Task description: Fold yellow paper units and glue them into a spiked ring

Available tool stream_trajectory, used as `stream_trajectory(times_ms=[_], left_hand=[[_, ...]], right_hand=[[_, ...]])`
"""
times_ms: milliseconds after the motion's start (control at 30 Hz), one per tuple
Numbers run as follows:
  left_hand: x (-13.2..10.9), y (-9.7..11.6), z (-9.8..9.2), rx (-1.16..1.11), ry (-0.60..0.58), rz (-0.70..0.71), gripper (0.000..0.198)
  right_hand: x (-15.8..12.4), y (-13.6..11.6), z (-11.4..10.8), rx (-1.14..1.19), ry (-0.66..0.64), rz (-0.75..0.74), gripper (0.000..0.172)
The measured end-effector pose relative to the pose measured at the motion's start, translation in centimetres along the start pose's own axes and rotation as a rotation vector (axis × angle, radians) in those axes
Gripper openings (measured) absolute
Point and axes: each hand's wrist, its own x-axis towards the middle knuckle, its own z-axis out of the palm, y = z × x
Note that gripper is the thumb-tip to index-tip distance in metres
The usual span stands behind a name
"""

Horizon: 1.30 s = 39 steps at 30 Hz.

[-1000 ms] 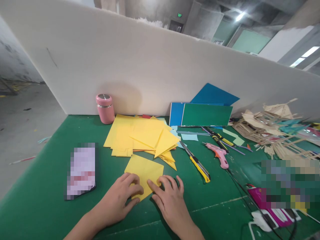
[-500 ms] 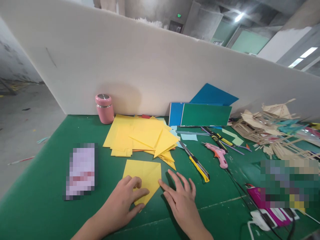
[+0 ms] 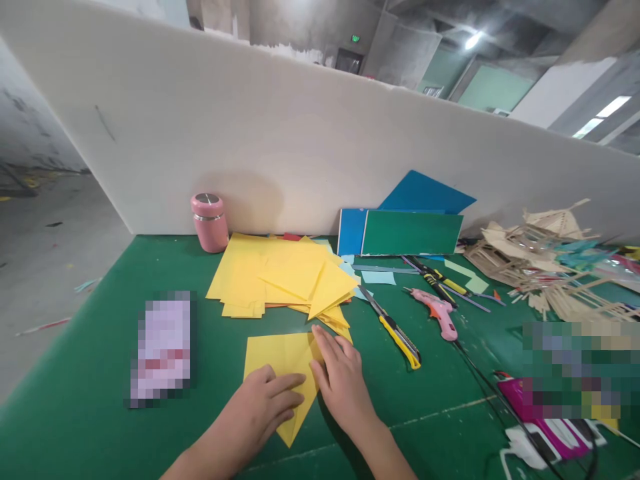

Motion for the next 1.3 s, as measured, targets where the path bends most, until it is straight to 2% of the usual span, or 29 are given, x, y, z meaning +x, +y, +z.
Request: stream_trajectory(times_ms=[200, 300, 433, 533, 700, 867, 1033, 1100, 1233, 1300], left_hand=[[-0.3, -0.6, 1.1, -0.079, 0.053, 0.018, 0.034], [-0.5, -1.5, 2.3, -0.070, 0.115, 0.049, 0.034], [-0.7, -2.2, 3.8, -0.007, 0.249, 0.053, 0.027], [-0.9, -1.9, 4.0, -0.016, 0.280, -0.017, 0.028], [-0.7, -1.0, 2.8, -0.092, 0.271, -0.097, 0.029], [-0.5, -0.5, 1.6, -0.111, 0.259, -0.139, 0.026], [-0.7, -0.8, 2.1, -0.073, 0.314, -0.129, 0.018], [-0.8, -1.1, 2.5, -0.017, 0.345, -0.107, 0.029], [-0.8, -1.4, 2.9, 0.129, 0.340, -0.137, 0.065], [-0.7, -1.4, 2.8, 0.181, 0.323, -0.136, 0.072]], right_hand=[[1.8, 0.1, -0.3, 0.204, 0.055, 0.035, 0.042], [2.6, 0.1, -0.2, 0.348, 0.097, 0.107, 0.038], [2.4, 0.0, -0.2, 0.490, 0.161, 0.194, 0.025], [1.8, -0.5, -0.5, 0.477, 0.185, 0.110, 0.018], [1.1, -1.8, -1.0, 0.329, 0.179, -0.118, 0.024], [0.8, -2.4, -0.8, 0.259, 0.055, -0.169, 0.024], [0.4, -1.9, -1.1, 0.268, -0.009, -0.211, 0.022], [0.3, -1.8, -1.3, 0.286, -0.049, -0.226, 0.022], [0.2, -1.6, -1.7, 0.308, -0.085, -0.257, 0.025], [0.2, -1.5, -1.7, 0.299, -0.094, -0.267, 0.025]])
